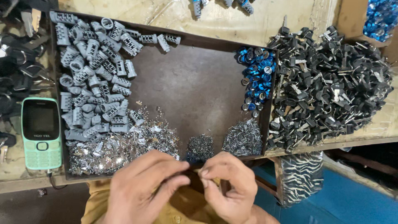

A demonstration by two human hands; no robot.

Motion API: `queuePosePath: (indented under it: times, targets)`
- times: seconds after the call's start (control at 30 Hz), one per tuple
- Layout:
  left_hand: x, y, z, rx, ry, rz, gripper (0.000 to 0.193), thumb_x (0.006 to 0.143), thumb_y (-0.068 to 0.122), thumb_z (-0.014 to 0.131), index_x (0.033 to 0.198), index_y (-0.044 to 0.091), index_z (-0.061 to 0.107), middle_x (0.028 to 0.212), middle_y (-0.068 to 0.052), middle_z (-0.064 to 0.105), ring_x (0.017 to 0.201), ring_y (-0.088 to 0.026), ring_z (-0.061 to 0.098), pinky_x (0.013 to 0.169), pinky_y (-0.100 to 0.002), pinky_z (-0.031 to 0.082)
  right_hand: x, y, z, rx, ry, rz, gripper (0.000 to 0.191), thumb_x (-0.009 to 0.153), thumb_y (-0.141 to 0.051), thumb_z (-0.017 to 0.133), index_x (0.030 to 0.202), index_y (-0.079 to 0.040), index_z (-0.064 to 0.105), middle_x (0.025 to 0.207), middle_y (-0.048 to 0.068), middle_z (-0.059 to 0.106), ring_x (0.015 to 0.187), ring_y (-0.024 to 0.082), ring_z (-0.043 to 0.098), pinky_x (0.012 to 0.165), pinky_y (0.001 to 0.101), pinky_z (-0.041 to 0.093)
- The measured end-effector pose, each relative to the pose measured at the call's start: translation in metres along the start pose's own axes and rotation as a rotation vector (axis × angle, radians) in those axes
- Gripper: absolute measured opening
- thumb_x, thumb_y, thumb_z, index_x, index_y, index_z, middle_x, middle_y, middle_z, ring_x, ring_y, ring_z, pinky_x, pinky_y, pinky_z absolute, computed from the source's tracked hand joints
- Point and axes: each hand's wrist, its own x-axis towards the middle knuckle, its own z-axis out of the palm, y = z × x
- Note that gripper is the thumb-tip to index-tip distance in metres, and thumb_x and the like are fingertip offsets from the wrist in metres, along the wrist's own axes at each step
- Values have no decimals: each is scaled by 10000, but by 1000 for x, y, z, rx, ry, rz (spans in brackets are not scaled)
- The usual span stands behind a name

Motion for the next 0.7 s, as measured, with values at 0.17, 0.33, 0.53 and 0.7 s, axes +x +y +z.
queuePosePath:
  times: [0.17, 0.33, 0.53, 0.7]
  targets:
    - [4, -10, 17, -404, -209, -155, 86, 825, 59, 803, 855, 37, 726, 780, -17, 697, 656, -94, 641, 562, -231, 490, -8, 1, -7, -277, -59, -216, 314, 816, 105, 784, 1085, -16, 675, 951, 115, 678, 813, 201, 687, 717, 296, 557]
    - [6, -12, 25, -647, -344, -480, 91, 868, 84, 766, 855, 15, 709, 778, -6, 635, 632, -63, 559, 529, -253, 443, -2, 2, -13, -334, -39, -308, 372, 796, 72, 848, 1119, -28, 694, 939, 103, 678, 768, 195, 678, 666, 297, 560]
    - [9, -14, 24, -457, -301, -358, 72, 866, 72, 691, 859, 37, 628, 755, 3, 561, 647, -61, 506, 564, -245, 435, 25, -4, -19, -492, -76, -242, 382, 728, -39, 864, 1069, -27, 691, 974, 99, 657, 829, 225, 656, 700, 323, 547]
    - [13, -13, 16, -392, -201, -343, 88, 896, 66, 628, 854, 49, 553, 759, 3, 519, 667, -83, 448, 568, -254, 400, 57, 7, -45, -909, -155, -165, 273, 758, -25, 790, 1013, -115, 753, 958, 53, 619, 873, 241, 574, 762, 379, 431]
